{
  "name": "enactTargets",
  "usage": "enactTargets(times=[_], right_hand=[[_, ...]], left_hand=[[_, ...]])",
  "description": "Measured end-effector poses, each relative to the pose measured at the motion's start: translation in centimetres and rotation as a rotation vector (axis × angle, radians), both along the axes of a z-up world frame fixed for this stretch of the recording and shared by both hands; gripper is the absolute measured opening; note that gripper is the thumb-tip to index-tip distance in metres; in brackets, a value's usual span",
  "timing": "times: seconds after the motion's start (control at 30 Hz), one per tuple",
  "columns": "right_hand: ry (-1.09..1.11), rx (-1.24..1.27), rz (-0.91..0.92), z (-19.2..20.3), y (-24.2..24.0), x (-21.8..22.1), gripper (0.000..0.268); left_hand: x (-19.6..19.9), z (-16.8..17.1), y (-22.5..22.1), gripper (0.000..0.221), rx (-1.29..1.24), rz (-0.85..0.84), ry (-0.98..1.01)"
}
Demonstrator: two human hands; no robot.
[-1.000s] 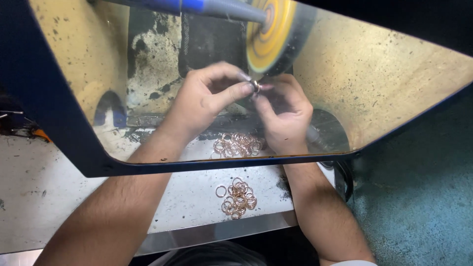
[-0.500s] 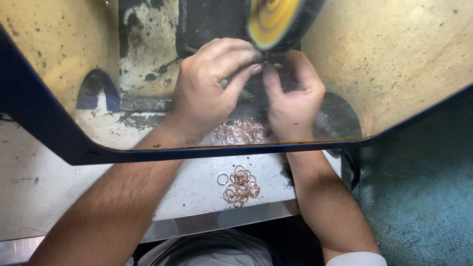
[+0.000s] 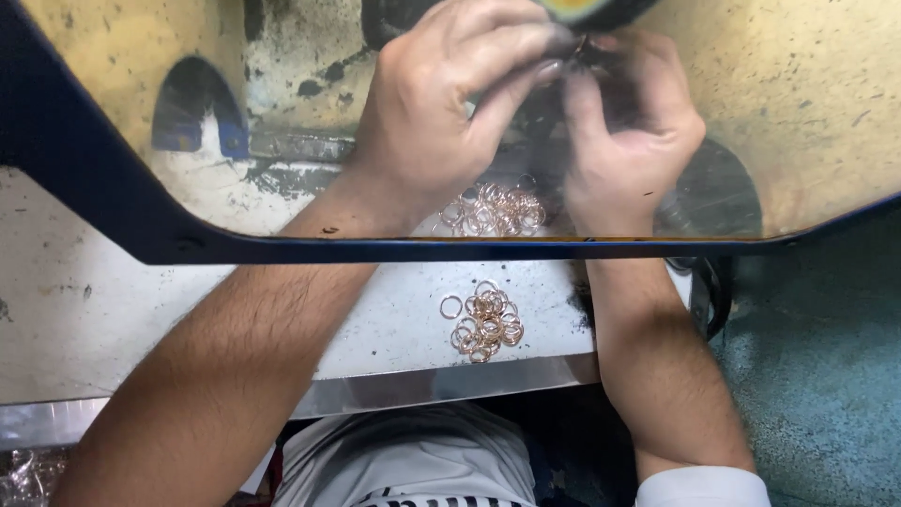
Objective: Polishing small metal rings or jewelry components using a bench-mounted rotating polishing wheel.
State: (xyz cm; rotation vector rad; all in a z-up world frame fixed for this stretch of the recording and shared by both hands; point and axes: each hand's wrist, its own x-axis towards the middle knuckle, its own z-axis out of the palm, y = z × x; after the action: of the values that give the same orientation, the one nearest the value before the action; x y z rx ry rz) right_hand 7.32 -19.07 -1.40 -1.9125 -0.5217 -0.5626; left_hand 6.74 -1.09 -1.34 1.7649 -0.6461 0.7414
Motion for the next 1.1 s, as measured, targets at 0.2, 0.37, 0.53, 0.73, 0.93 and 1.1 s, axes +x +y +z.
enactTargets(times=[0.2, 0.37, 0.53, 0.73, 0.93, 1.1], right_hand=[[-0.022, 0.002, -0.009, 0.0, -0.1, -0.2, 0.013], [-0.012, -0.064, -0.003, 0.3, 0.1, -0.1, 0.017], [-0.019, 0.026, -0.005, 0.0, 0.4, -0.3, 0.016], [-0.04, -0.056, -0.051, 0.4, 0.2, -0.3, 0.013], [0.002, -0.011, 0.012, 0.2, -0.2, 0.0, 0.02], [-0.039, 0.001, 0.035, -0.1, -0.2, 0.1, 0.012]], left_hand=[[-0.3, 0.1, 0.1, 0.014, -0.021, -0.013, 0.032], [-0.1, -0.4, -0.1, 0.015, -0.066, -0.016, 0.054], [-0.2, -0.5, 0.0, 0.016, -0.075, -0.062, 0.039], [0.0, -0.4, 0.1, 0.014, -0.033, -0.009, 0.034], [0.0, -0.5, 0.0, 0.016, -0.037, -0.021, 0.048], [-0.3, 0.1, -0.1, 0.02, -0.052, -0.034, 0.066]])
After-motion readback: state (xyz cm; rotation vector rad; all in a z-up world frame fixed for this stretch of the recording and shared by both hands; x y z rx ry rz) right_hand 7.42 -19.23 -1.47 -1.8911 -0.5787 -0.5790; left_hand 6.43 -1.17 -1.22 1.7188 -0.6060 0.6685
